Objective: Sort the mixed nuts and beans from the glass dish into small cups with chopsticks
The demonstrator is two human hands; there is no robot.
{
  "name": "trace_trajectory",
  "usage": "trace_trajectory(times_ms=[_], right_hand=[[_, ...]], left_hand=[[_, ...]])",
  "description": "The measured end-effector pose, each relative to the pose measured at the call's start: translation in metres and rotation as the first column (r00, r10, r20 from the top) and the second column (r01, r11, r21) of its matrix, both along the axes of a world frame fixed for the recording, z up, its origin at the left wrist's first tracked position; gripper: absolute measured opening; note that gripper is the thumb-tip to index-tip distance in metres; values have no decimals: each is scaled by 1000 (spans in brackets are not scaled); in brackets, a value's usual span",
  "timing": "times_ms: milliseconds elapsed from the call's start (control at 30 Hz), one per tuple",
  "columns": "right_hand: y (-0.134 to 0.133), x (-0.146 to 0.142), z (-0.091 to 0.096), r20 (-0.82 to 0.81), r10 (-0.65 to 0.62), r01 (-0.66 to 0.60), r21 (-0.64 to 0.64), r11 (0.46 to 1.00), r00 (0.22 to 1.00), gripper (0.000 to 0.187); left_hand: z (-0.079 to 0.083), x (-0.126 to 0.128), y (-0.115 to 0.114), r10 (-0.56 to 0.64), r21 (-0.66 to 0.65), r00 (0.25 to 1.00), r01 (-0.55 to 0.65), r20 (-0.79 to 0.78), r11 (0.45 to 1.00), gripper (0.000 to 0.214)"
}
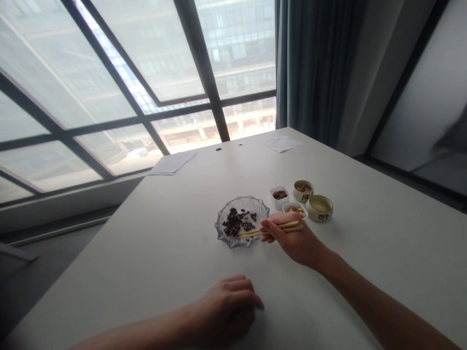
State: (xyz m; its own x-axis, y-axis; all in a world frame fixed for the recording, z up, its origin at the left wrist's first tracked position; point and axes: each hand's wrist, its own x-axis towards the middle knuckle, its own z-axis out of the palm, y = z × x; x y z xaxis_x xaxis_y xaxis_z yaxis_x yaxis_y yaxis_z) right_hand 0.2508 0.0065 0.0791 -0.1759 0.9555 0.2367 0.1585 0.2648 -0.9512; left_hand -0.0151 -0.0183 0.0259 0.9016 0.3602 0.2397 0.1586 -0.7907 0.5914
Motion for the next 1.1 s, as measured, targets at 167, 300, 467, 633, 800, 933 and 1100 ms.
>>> trace_trajectory(times_ms=[167, 300, 467, 633, 800, 933, 1100], right_hand=[[0, 10, 13, -40, -180, 182, 43, 982, 983, 48], [4, 35, 30, -117, -437, 447, 92, 890, 892, 43], [12, 59, 32, -102, -677, 683, 166, 711, 729, 41], [11, 56, 28, -68, -674, 672, 198, 713, 735, 41], [1, 18, 17, -44, -358, 360, 168, 918, 933, 42], [-3, -15, 6, 144, -36, -1, 245, 969, 989, 46], [-1, -17, 0, 198, -89, 44, 220, 974, 976, 46]], left_hand=[[0, 0, 1, -11, 3, 999, 11, -34, 1000, 29], [-1, 0, 1, -14, 12, 999, 14, -34, 1000, 29], [-1, 0, 0, -3, 9, 998, 4, -65, 1000, 28], [-1, 0, 1, -10, -4, 999, 10, -48, 1000, 29], [-2, 0, 1, -9, 8, 1000, 9, -27, 1000, 29], [-1, 0, 1, -11, 4, 999, 11, -53, 1000, 28], [-1, 0, 1, -12, 8, 999, 12, -37, 1000, 26]])
